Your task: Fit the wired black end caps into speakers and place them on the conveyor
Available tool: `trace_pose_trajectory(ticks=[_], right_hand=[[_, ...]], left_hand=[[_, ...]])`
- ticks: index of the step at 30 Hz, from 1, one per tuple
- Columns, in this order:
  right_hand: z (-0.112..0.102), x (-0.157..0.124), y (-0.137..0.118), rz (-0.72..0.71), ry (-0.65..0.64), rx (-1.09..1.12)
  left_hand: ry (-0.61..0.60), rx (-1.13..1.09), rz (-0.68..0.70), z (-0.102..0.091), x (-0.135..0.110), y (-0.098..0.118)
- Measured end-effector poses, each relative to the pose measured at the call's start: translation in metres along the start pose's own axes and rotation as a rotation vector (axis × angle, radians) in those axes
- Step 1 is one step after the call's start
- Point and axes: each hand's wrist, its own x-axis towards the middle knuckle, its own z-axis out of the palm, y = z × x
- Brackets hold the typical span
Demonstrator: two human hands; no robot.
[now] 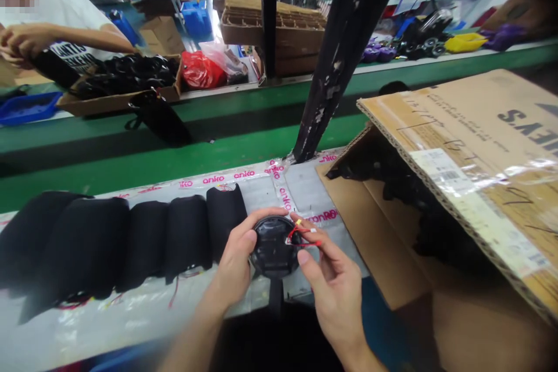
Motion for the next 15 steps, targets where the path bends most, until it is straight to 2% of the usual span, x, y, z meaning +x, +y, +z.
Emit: trace_pose_trajectory(ticks=[5,15], right_hand=[[-0.004,-0.002,0.0,0.025,-0.012,-0.059],[-0.01,-0.004,0.004,0.034,-0.041,-0.136]], left_hand=[[0.053,-0.055,-0.074,0.009,0.003,0.008],[0.066,-0.056,-0.01,0.013,0.004,0.008]])
